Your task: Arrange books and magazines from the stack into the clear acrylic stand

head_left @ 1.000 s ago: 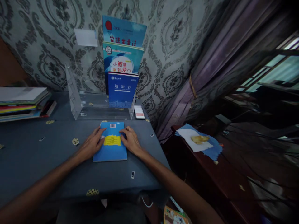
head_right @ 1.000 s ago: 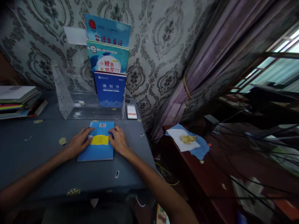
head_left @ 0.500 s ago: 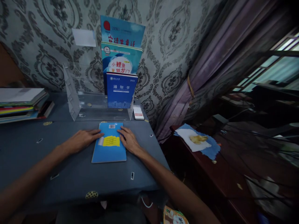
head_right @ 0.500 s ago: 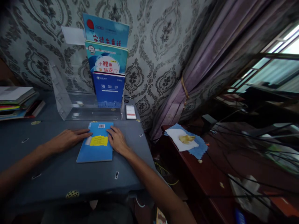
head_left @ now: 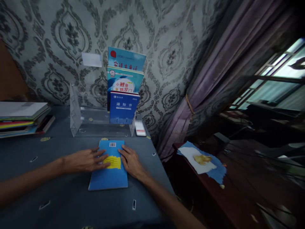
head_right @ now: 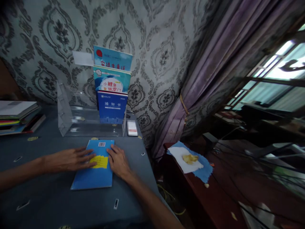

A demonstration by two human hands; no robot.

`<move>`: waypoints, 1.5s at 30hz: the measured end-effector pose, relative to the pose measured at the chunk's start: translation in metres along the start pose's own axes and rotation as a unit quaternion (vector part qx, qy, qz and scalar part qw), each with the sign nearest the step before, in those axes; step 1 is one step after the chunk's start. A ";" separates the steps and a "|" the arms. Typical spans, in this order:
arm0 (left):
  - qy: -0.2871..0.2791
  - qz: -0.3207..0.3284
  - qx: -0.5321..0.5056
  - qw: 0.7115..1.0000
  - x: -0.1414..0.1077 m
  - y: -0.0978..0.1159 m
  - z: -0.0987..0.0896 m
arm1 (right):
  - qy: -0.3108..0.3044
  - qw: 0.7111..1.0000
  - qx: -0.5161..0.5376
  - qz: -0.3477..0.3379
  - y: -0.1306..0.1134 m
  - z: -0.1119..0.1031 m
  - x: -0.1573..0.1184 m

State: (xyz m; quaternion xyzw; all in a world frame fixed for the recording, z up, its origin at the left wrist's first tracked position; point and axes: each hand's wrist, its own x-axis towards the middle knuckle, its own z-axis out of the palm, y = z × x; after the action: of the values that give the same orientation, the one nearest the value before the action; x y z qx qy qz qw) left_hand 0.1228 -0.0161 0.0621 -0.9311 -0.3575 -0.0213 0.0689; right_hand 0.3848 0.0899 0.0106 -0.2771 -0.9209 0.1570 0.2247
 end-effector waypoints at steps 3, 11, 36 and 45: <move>0.008 0.036 0.057 0.998 -0.004 -0.001 0.008 | -0.018 1.000 -0.003 0.016 -0.004 -0.005 -0.001; 0.087 -0.086 0.033 0.992 -0.024 0.006 0.044 | -0.013 0.993 0.116 0.016 0.007 -0.012 -0.003; 0.395 -0.424 -0.328 0.746 0.036 -0.013 0.016 | 0.178 0.961 0.208 0.046 0.007 -0.024 0.039; 0.386 -0.377 -0.379 0.752 0.032 -0.008 0.049 | 0.156 0.957 0.239 0.056 -0.002 -0.010 0.034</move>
State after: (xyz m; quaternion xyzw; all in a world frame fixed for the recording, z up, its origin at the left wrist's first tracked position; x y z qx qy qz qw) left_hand 0.1402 0.0182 0.0170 -0.5830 -0.5856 -0.5366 -0.1713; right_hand 0.3636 0.1097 0.0308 -0.2880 -0.7929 0.3391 0.4164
